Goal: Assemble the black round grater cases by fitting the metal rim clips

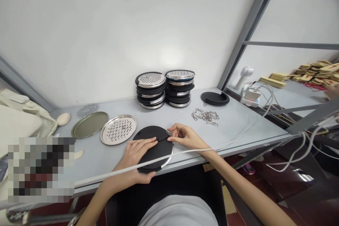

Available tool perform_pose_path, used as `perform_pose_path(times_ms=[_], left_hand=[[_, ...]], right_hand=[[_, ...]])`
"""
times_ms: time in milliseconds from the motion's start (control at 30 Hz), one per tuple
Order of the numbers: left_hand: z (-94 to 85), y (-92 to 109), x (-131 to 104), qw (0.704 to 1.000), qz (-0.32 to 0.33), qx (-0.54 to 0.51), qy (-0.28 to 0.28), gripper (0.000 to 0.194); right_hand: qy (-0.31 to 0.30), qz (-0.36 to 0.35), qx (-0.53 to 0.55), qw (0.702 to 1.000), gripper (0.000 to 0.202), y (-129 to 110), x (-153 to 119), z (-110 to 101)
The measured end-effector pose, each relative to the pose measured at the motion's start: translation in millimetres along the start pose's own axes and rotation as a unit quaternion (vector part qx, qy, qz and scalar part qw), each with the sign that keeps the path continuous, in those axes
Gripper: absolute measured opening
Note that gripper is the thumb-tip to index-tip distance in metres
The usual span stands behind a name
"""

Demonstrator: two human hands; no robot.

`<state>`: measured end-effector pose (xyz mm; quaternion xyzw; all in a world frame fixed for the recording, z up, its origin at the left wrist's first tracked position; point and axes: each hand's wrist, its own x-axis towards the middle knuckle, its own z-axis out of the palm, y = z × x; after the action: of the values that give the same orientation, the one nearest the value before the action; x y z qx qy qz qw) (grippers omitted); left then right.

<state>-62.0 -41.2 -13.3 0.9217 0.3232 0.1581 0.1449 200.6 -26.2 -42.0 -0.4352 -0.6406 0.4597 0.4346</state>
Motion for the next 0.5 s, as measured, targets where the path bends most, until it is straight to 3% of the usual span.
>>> perform_pose_path(times_ms=[300,500], left_hand=[[-0.7,1.4,0.0,1.000,-0.012,-0.006,-0.009,0.078],[-0.7,0.6,0.7,1.000,-0.012,-0.009,-0.007,0.078]], right_hand=[[-0.001,0.016,0.028,0.999,0.037,-2.5,-1.3,0.9],[-0.038,-0.001,0.021,0.999,0.037,-2.6,-5.8,-1.7]])
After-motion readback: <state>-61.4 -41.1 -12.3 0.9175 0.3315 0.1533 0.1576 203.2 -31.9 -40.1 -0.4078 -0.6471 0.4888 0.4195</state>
